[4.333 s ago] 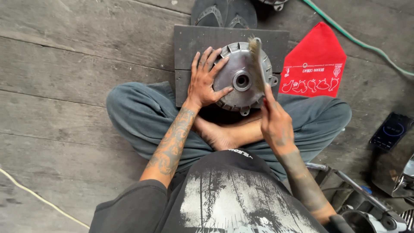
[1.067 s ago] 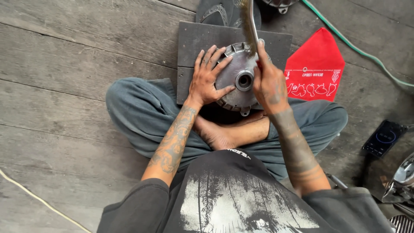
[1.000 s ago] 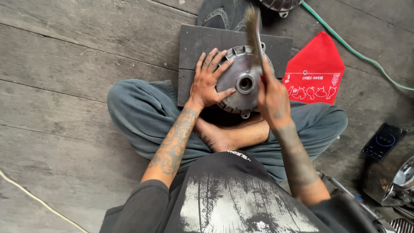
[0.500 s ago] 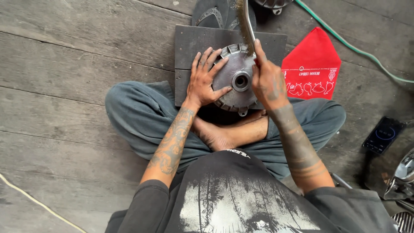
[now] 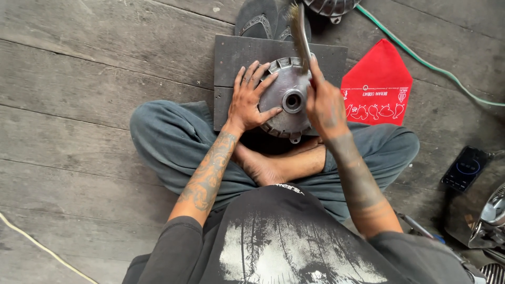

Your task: The person sits cross-legged on the floor and uses a wire brush to scrub a metal engine casing placed on a wooden block. They repeatedly brush the surface and edges of the casing to remove dirt or oxidation.

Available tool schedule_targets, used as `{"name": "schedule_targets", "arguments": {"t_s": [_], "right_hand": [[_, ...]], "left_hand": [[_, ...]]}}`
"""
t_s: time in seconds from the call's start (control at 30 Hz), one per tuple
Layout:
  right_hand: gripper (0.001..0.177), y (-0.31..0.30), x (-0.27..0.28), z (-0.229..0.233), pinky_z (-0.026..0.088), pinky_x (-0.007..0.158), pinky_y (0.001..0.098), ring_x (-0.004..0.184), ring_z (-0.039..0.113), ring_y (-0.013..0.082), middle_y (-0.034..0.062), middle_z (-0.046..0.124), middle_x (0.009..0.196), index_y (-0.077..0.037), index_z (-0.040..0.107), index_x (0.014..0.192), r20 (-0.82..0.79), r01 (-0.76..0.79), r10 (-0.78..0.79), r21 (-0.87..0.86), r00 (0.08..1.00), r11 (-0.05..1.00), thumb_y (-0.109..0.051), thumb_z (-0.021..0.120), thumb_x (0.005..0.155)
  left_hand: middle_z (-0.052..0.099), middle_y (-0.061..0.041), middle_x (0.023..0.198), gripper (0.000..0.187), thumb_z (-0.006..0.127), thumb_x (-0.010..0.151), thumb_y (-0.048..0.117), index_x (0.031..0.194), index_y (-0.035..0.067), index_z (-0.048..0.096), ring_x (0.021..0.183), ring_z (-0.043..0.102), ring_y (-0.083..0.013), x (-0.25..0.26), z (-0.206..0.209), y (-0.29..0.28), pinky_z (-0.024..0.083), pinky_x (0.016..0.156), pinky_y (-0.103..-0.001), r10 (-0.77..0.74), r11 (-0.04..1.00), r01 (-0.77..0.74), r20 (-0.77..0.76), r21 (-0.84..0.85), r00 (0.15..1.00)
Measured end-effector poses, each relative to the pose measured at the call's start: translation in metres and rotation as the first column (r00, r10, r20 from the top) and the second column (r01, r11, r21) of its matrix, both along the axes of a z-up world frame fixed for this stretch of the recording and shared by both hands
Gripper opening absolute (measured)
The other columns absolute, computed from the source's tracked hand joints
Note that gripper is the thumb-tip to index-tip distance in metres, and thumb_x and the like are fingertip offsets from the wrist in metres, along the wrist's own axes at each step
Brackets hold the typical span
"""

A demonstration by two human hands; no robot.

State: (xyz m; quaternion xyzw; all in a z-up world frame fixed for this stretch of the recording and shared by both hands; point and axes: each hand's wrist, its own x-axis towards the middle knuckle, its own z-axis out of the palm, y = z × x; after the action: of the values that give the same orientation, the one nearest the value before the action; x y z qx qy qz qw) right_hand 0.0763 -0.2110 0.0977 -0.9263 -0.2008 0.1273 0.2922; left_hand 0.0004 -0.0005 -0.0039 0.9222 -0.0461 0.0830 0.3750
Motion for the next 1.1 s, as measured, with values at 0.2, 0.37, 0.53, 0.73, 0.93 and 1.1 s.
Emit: {"name": "schedule_targets", "arguments": {"t_s": [0.2,0.37,0.53,0.73,0.93,1.1], "right_hand": [[0.061,-0.011,-0.032,0.029,0.053,0.078,0.0609,0.096,0.067,0.0517,0.0278,0.072,0.104,-0.019,0.041,0.160,-0.043,0.044,-0.045,-0.025,0.998,0.999,-0.009,0.053,0.101],[0.062,-0.044,-0.086,0.023,0.055,0.085,0.0531,0.104,0.068,0.0448,0.0240,0.072,0.113,-0.019,0.043,0.160,-0.108,0.132,-0.142,-0.092,0.984,0.987,-0.012,0.055,0.100],[0.061,-0.007,-0.031,0.007,0.053,0.084,0.0615,0.101,0.066,0.0518,0.0294,0.070,0.112,-0.014,0.040,0.160,-0.034,0.087,-0.088,-0.041,0.996,0.995,-0.009,0.054,0.101],[0.064,0.006,-0.005,0.018,0.052,0.086,0.0621,0.104,0.066,0.0533,0.0319,0.071,0.113,-0.019,0.039,0.160,-0.053,0.073,-0.070,0.050,0.996,0.996,-0.007,0.056,0.099],[0.063,-0.045,-0.081,0.033,0.055,0.085,0.0534,0.106,0.068,0.0449,0.0237,0.073,0.113,-0.021,0.042,0.161,-0.168,0.138,-0.153,-0.100,0.974,0.985,-0.010,0.054,0.100],[0.062,-0.016,-0.035,0.016,0.052,0.083,0.0619,0.103,0.066,0.0507,0.0291,0.070,0.113,-0.017,0.036,0.162,-0.047,0.048,-0.051,-0.063,0.998,0.997,-0.008,0.053,0.103]], "left_hand": [[0.044,-0.004,0.158,0.087,0.062,0.081,0.079,0.150,0.029,0.050,0.152,0.033,-0.0302,0.000,0.002,-0.001,0.016,0.127,-0.054,0.012,1.000,-0.011,0.008,-0.004,1.000],[0.043,-0.003,0.158,0.088,0.065,0.079,0.079,0.150,0.029,0.050,0.152,0.033,-0.0303,0.000,0.000,0.000,0.016,0.128,-0.055,0.007,1.000,-0.007,-0.009,-0.005,1.000],[0.043,-0.003,0.159,0.089,0.063,0.078,0.081,0.150,0.030,0.050,0.152,0.032,-0.0302,0.000,-0.001,0.000,0.015,0.128,-0.055,0.009,1.000,-0.009,0.002,-0.005,1.000],[0.042,-0.003,0.159,0.087,0.063,0.080,0.078,0.151,0.030,0.049,0.153,0.032,-0.0295,0.003,0.004,-0.001,0.015,0.128,-0.054,0.007,1.000,-0.007,0.012,-0.006,1.000],[0.043,-0.004,0.159,0.086,0.064,0.082,0.077,0.150,0.028,0.051,0.152,0.033,-0.0311,0.000,0.001,0.000,0.015,0.127,-0.056,0.001,1.000,-0.001,0.010,-0.029,1.000],[0.044,-0.004,0.158,0.086,0.066,0.081,0.077,0.150,0.027,0.052,0.152,0.033,-0.0315,0.000,0.004,0.000,0.016,0.127,-0.056,0.004,1.000,-0.004,0.017,-0.026,1.000]]}}
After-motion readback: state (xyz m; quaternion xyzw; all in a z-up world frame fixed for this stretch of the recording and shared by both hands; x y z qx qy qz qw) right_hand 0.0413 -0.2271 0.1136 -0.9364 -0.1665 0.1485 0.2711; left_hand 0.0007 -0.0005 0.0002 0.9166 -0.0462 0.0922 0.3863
